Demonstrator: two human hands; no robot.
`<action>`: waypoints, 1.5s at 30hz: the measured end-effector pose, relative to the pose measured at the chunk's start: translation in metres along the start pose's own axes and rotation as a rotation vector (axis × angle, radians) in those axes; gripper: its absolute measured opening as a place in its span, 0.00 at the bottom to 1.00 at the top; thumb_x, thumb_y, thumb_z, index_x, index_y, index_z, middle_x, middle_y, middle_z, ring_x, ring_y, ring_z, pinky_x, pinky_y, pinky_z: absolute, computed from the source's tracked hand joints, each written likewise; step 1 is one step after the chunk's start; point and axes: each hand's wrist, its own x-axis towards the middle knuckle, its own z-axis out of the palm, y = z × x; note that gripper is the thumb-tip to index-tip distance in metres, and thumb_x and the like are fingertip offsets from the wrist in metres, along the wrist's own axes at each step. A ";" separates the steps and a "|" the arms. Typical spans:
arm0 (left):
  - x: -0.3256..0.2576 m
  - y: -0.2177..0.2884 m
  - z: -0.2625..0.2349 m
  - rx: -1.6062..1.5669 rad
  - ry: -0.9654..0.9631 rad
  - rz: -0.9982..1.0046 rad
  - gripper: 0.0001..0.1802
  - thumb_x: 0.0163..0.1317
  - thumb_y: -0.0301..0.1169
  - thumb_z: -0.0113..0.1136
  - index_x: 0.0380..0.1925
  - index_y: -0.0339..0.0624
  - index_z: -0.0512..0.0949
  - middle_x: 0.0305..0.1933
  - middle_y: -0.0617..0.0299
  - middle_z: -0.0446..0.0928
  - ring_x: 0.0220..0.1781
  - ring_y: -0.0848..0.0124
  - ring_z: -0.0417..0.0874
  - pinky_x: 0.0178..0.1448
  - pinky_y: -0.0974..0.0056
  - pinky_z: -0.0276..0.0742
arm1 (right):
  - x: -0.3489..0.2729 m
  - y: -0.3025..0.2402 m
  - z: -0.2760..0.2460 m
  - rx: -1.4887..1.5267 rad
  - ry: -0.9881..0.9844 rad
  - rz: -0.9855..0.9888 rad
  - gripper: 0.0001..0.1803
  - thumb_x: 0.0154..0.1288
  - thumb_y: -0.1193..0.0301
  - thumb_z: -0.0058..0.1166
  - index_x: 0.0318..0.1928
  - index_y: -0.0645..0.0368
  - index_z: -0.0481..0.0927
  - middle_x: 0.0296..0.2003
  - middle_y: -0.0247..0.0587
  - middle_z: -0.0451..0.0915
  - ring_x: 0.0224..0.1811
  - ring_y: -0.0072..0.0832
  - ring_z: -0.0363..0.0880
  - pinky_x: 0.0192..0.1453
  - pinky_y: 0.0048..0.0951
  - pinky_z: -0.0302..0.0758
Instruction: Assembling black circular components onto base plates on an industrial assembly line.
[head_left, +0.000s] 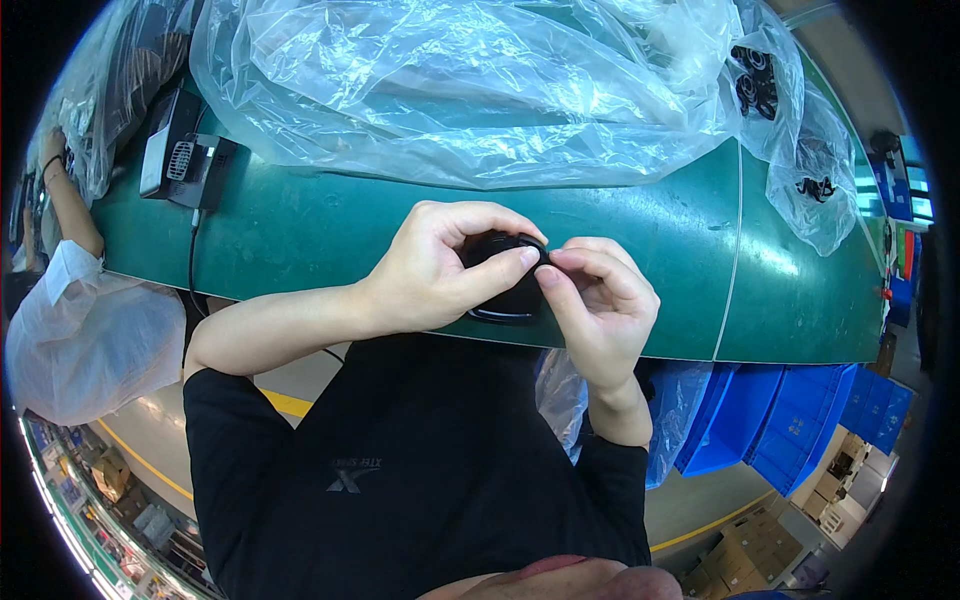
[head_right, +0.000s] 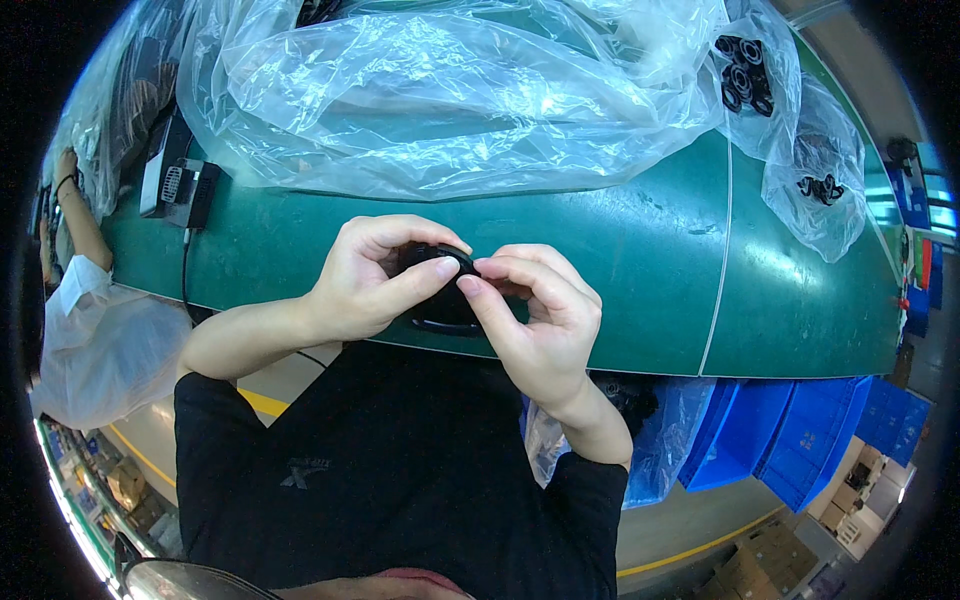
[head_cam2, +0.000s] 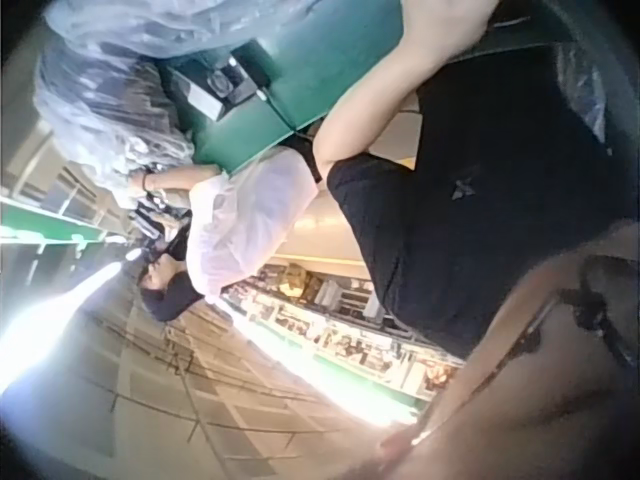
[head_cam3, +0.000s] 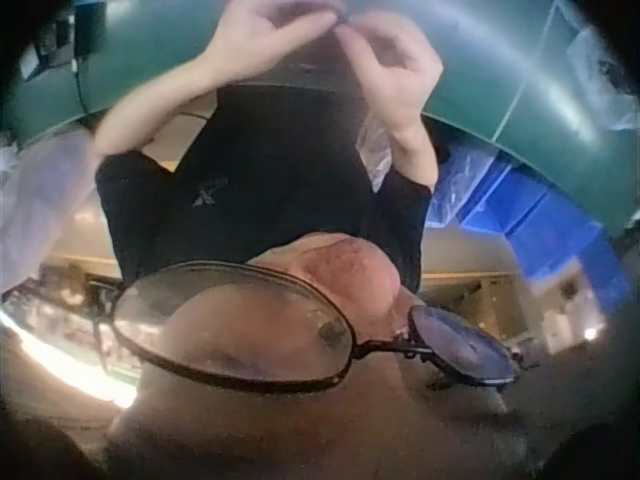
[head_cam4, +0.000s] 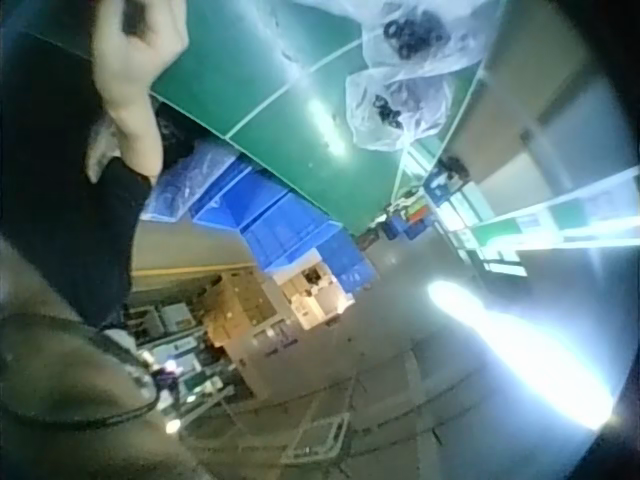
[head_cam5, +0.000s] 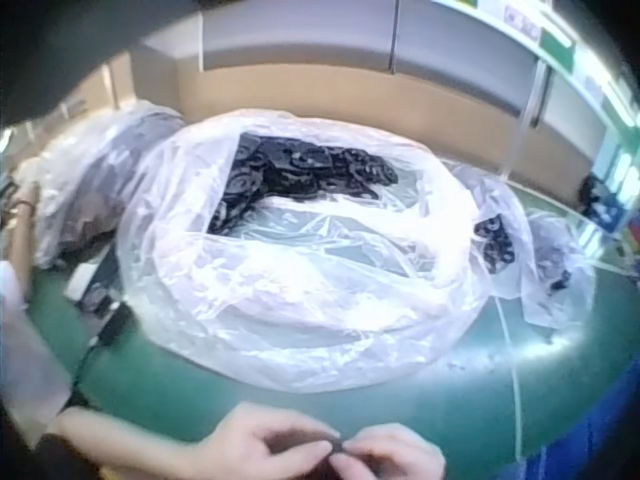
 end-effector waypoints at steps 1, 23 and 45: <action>0.000 -0.002 0.000 0.004 0.022 0.046 0.10 0.59 0.25 0.58 0.40 0.31 0.77 0.37 0.61 0.79 0.38 0.80 0.76 0.41 0.74 0.73 | 0.001 0.001 0.001 0.001 -0.001 -0.001 0.08 0.50 0.84 0.62 0.33 0.70 0.79 0.32 0.41 0.77 0.32 0.20 0.77 0.34 0.18 0.75; 0.002 -0.002 -0.001 -0.112 -0.012 -0.026 0.11 0.62 0.26 0.53 0.39 0.30 0.80 0.36 0.58 0.80 0.37 0.77 0.77 0.42 0.72 0.74 | 0.001 0.006 -0.002 0.173 -0.089 0.203 0.03 0.56 0.83 0.56 0.33 0.70 0.78 0.33 0.38 0.75 0.32 0.17 0.73 0.34 0.15 0.71; 0.005 0.004 0.001 -0.415 -0.197 -0.198 0.17 0.65 0.30 0.53 0.50 0.32 0.73 0.40 0.63 0.78 0.40 0.79 0.77 0.45 0.71 0.77 | 0.004 -0.006 -0.014 0.344 0.002 0.399 0.15 0.52 0.84 0.60 0.42 0.70 0.76 0.38 0.37 0.77 0.36 0.17 0.73 0.43 0.17 0.73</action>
